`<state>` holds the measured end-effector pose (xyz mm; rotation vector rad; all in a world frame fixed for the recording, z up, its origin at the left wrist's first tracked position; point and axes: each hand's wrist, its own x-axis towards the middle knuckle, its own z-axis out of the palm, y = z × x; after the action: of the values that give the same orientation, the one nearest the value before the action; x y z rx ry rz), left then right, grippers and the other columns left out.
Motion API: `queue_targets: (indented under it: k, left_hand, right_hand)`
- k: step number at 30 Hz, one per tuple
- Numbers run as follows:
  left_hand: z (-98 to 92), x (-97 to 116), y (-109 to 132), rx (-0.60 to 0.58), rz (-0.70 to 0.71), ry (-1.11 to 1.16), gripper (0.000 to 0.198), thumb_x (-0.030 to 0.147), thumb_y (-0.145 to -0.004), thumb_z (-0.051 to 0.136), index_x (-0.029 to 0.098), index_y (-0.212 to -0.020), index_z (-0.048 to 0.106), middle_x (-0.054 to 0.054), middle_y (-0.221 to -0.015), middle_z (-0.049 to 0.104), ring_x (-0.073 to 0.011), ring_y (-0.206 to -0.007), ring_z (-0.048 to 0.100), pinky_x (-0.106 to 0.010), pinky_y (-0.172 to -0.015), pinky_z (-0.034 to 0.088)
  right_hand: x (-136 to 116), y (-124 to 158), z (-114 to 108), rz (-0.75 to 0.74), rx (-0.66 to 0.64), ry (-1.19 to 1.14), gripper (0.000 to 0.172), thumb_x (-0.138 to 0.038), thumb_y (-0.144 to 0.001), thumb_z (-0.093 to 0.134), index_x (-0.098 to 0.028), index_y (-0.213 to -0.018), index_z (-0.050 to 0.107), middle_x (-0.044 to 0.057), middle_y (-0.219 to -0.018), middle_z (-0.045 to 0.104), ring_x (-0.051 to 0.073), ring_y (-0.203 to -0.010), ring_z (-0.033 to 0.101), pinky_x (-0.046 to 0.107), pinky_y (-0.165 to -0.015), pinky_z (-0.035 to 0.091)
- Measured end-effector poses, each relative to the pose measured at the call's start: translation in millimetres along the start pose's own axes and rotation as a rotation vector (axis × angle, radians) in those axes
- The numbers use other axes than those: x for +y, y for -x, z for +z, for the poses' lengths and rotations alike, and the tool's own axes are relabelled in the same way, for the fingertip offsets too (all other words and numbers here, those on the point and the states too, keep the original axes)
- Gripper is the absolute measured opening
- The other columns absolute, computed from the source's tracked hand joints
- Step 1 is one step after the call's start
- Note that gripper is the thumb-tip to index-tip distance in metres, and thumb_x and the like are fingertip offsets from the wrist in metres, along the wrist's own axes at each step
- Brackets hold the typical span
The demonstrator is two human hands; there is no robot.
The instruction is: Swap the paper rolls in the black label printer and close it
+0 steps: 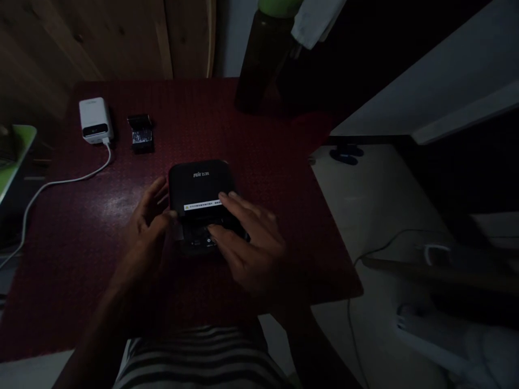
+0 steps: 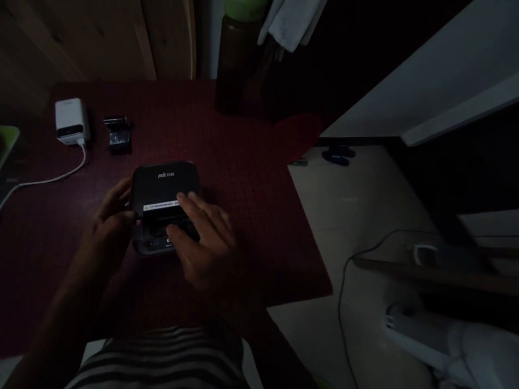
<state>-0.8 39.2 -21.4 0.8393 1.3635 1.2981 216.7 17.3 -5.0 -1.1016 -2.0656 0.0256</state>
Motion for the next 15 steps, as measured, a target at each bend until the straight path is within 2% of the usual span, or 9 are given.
queue_targets:
  k: [3, 7, 12, 15]
  left_hand:
    - [0.0, -6.3, 8.9, -0.040, -0.033, -0.014, 0.075, 0.036, -0.082, 0.087, 0.029, -0.155, 0.074, -0.012, -0.166, 0.072, -0.0438, -0.158, 0.064, -0.062, -0.131, 0.053]
    - [0.6, -5.8, 14.9, -0.050, -0.034, -0.040, 0.075, 0.039, -0.089, 0.085, 0.029, -0.161, 0.071, -0.011, -0.165, 0.072, -0.0422, -0.159, 0.064, -0.059, -0.131, 0.054]
    - [1.8, -3.7, 15.7, -0.069, -0.010, -0.062, 0.071, 0.036, -0.092, 0.084, 0.032, -0.162, 0.072, -0.009, -0.169, 0.070, -0.0397, -0.156, 0.066, -0.052, -0.124, 0.060]
    - [1.0, -8.2, 16.1, -0.059, -0.032, -0.039, 0.070, 0.037, -0.095, 0.083, 0.034, -0.164, 0.071, -0.008, -0.167, 0.072, -0.0389, -0.157, 0.066, -0.052, -0.124, 0.061]
  right_hand:
    - [1.6, 4.8, 0.2, 0.023, -0.046, -0.025, 0.019, -0.011, -0.112, 0.071, -0.020, -0.116, 0.088, 0.013, -0.138, 0.090, 0.029, -0.136, 0.084, 0.047, -0.112, 0.066]
    - [0.9, 5.3, -1.9, 0.035, -0.080, -0.009, 0.021, -0.009, -0.113, 0.069, -0.018, -0.121, 0.087, 0.010, -0.140, 0.090, 0.026, -0.135, 0.085, 0.046, -0.119, 0.060]
    - [-0.9, 2.4, -0.4, 0.064, -0.089, -0.009, 0.023, -0.010, -0.115, 0.066, -0.019, -0.122, 0.086, 0.009, -0.134, 0.091, 0.026, -0.132, 0.086, 0.046, -0.119, 0.062]
    - [-1.1, 2.4, 0.0, 0.069, -0.085, -0.033, 0.026, -0.010, -0.115, 0.064, -0.019, -0.125, 0.086, 0.010, -0.136, 0.091, 0.027, -0.133, 0.086, 0.048, -0.118, 0.065]
